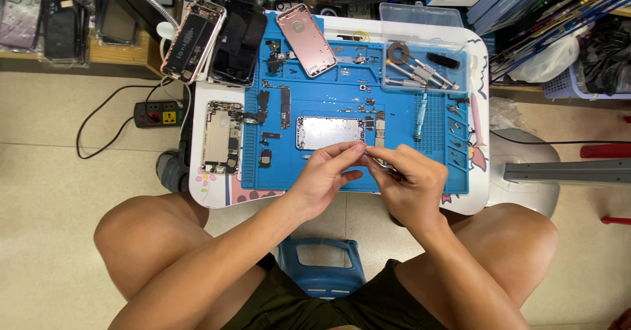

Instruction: The person cleans a small electronic component using a cotton swab. They hold the component with one hand and gently wipe its surface with the swab held in the other hand.

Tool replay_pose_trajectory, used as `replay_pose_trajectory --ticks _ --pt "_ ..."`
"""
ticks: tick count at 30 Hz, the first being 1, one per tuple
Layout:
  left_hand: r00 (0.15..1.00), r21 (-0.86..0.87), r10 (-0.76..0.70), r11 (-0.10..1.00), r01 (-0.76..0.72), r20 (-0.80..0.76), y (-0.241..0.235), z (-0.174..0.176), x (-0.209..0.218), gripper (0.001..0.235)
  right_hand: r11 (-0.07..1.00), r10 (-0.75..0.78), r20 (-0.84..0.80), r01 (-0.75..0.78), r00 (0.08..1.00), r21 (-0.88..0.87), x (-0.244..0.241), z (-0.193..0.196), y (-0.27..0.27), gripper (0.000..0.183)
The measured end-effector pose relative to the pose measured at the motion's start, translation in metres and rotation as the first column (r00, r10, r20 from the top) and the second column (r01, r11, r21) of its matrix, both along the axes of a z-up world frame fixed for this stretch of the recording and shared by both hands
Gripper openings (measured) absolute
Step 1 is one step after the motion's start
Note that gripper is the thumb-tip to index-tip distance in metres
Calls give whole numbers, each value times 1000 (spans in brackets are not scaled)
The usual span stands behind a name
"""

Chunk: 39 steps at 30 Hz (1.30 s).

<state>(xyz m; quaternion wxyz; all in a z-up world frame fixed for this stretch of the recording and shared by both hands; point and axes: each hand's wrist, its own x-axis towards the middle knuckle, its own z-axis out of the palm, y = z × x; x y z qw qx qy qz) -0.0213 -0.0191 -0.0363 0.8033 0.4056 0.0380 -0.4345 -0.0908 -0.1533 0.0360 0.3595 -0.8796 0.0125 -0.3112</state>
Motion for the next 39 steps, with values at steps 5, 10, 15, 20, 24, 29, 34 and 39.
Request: replay_pose_trajectory --ticks 5,10,15,20,24,29,34,39 --pt "1000 -33 -29 999 28 -12 -1 -11 1 23 998 -3 -22 2 1000 -61 -4 0 -3 23" --pt "999 -45 -19 999 17 -49 -6 -20 0 24 972 -46 -60 31 997 -231 -6 1 0 27" --pt "994 -60 -54 997 49 -96 -9 -31 0 26 922 -149 -129 91 980 -376 -9 -11 -6 26" --pt "995 34 -4 999 1 99 -9 -10 12 25 950 -158 -260 75 952 -302 -13 -6 -9 17" --pt "767 71 120 975 -211 630 -1 12 64 16 970 -203 -332 143 921 -196 -14 -2 -19 9" --pt "133 237 -196 816 -527 972 30 50 140 18 965 -260 -491 237 832 -110 -10 3 -42 6" --pt "-78 272 -524 557 -785 848 53 37 201 15 936 -290 -610 351 738 -21 -7 3 -67 14" --pt "6 353 -675 379 -855 737 56 6 231 15 916 -335 -657 398 675 -58 -11 3 -73 17"
